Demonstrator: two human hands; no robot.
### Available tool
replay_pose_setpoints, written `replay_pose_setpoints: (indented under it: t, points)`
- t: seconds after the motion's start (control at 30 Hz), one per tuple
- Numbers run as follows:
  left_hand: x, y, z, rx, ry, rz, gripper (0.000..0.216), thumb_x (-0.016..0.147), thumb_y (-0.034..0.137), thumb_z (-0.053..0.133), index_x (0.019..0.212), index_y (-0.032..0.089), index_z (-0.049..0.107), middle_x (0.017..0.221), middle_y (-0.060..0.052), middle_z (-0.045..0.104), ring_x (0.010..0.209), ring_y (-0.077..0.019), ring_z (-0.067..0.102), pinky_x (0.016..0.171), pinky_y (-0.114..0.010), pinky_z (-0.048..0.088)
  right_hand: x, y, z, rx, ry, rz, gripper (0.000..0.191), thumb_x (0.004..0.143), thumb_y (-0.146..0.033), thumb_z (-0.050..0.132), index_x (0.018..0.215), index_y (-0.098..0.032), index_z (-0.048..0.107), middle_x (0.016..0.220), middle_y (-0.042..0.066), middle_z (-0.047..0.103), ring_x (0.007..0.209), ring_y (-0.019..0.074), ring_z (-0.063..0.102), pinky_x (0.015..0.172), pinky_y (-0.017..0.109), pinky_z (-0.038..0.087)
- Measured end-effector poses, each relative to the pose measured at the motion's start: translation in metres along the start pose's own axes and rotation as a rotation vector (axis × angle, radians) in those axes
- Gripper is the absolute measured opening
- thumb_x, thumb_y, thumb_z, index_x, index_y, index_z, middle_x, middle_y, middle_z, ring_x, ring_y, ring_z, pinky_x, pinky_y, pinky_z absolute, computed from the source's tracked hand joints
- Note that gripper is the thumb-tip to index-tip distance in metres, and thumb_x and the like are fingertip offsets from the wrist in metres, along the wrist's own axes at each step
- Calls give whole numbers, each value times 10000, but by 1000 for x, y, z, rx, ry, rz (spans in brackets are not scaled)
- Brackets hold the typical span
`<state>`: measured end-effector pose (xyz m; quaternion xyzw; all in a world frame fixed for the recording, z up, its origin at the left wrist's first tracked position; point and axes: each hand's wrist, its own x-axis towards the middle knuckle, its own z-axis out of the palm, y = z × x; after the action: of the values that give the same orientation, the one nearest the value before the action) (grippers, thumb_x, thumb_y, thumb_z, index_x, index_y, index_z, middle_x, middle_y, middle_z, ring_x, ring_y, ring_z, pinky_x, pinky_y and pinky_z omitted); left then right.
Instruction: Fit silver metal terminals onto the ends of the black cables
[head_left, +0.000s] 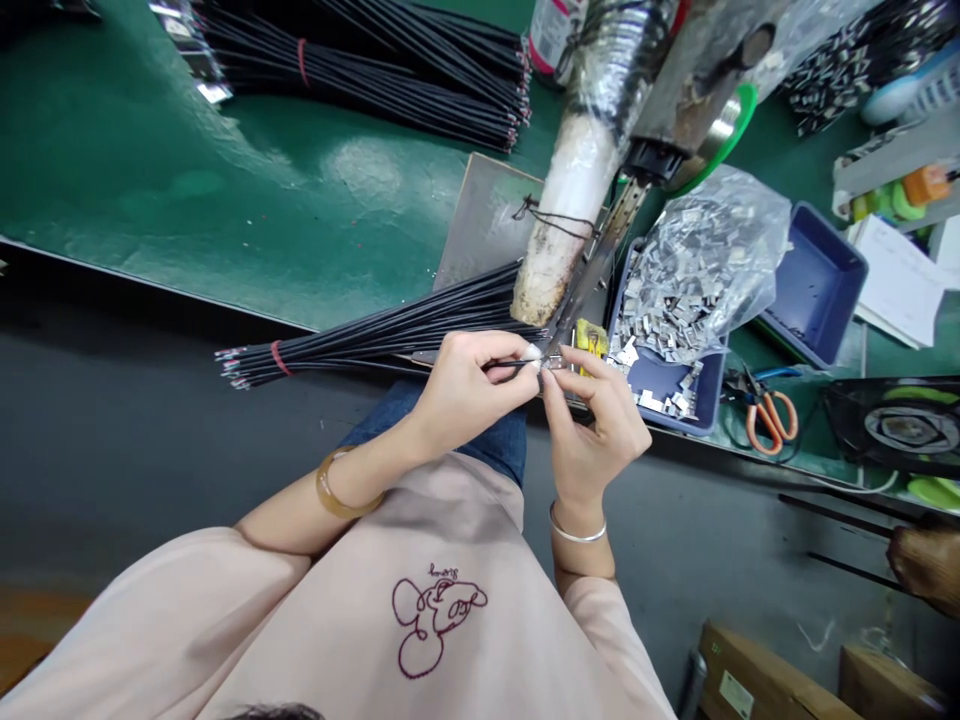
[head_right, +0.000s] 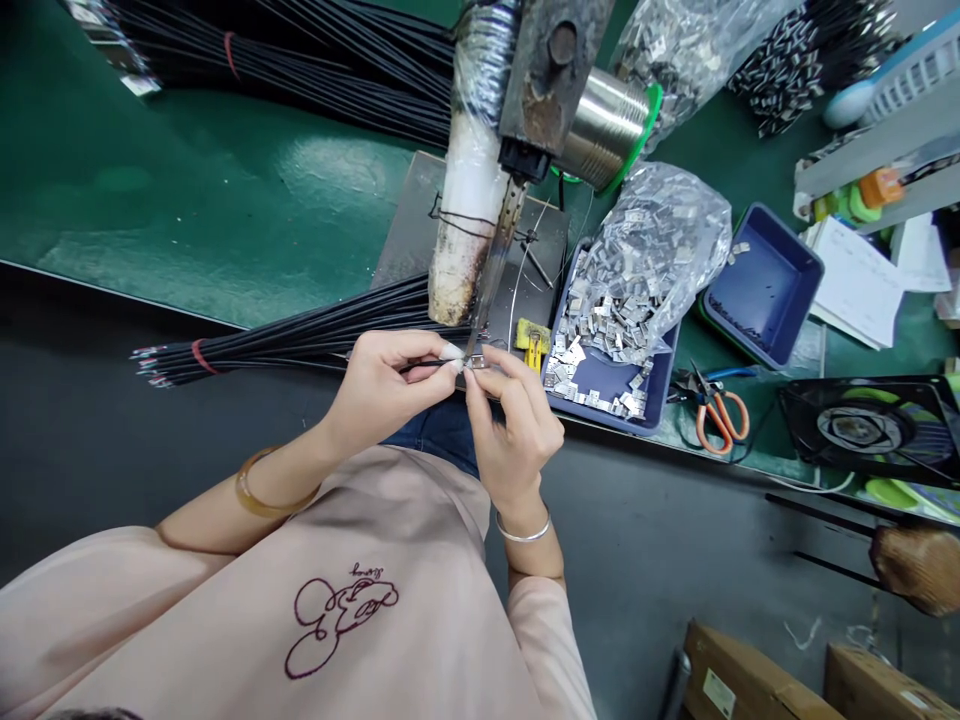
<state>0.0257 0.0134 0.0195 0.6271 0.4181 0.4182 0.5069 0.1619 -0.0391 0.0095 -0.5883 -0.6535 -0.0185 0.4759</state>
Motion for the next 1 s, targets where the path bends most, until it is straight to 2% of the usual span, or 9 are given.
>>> replay_pose_setpoints:
  t: [0.1,0.3,0.6,0.73,0.8,0.87,0.93,1.0]
  points:
    - [0,2,-2,1,0,25,150,773,130,599,645,117,675,571,33,500,540,-64,358,511,-215,284,-2,0,-1,19,-11,1,114,848,-142,712,886,-245,682,1033,16,782,959,172,759,853,336,630]
    - [0,-3,-3,-78,-87,-114,166,770,148,596,630,110,677,603,11,540,559,-68,398,516,-206,303,-7,5,-2,-23,-17,-49,124,852,-135,698,890,-246,656,1024,19,789,927,162,764,803,304,625]
    - [-1,-8,0,-223,-134,-180,122,782,160,620,709,114,705,696,-3,626,640,-83,512,604,-187,420,-8,8,-6,-62,-39,-98,164,846,-95,702,921,-228,642,1023,30,794,921,144,767,786,238,592]
    - [-1,-10,-4,-250,-192,-186,113,770,156,626,690,109,691,600,24,529,564,-64,413,538,-193,336,-8,11,-10,-75,-79,-171,182,859,-72,684,966,-205,620,1078,78,788,973,150,764,827,226,587]
    - [-1,-10,-8,-257,-261,-199,151,795,196,630,678,108,666,561,40,454,534,-59,352,510,-202,280,-9,14,-14,-75,-125,-234,183,869,-73,673,985,-195,602,1071,95,783,973,149,758,827,228,584]
    - [-3,-8,-13,-266,-361,-206,194,839,252,625,714,109,663,582,33,467,541,-66,365,514,-208,289,-9,16,-19,-39,-162,-275,183,875,-83,669,996,-194,590,1011,81,778,924,141,750,795,228,580]
    - [-7,-5,-15,-209,-401,-157,180,855,277,647,784,114,675,643,14,537,575,-79,419,541,-213,336,-10,16,-22,38,-151,-239,177,880,-101,666,991,-211,584,914,30,754,838,125,728,748,231,572]
    - [-13,-2,-15,-73,-318,-8,125,847,243,677,818,122,687,687,1,589,615,-90,459,581,-219,370,-10,14,-24,143,-121,-82,139,896,-137,650,964,-231,574,823,-20,694,726,103,676,667,227,548]
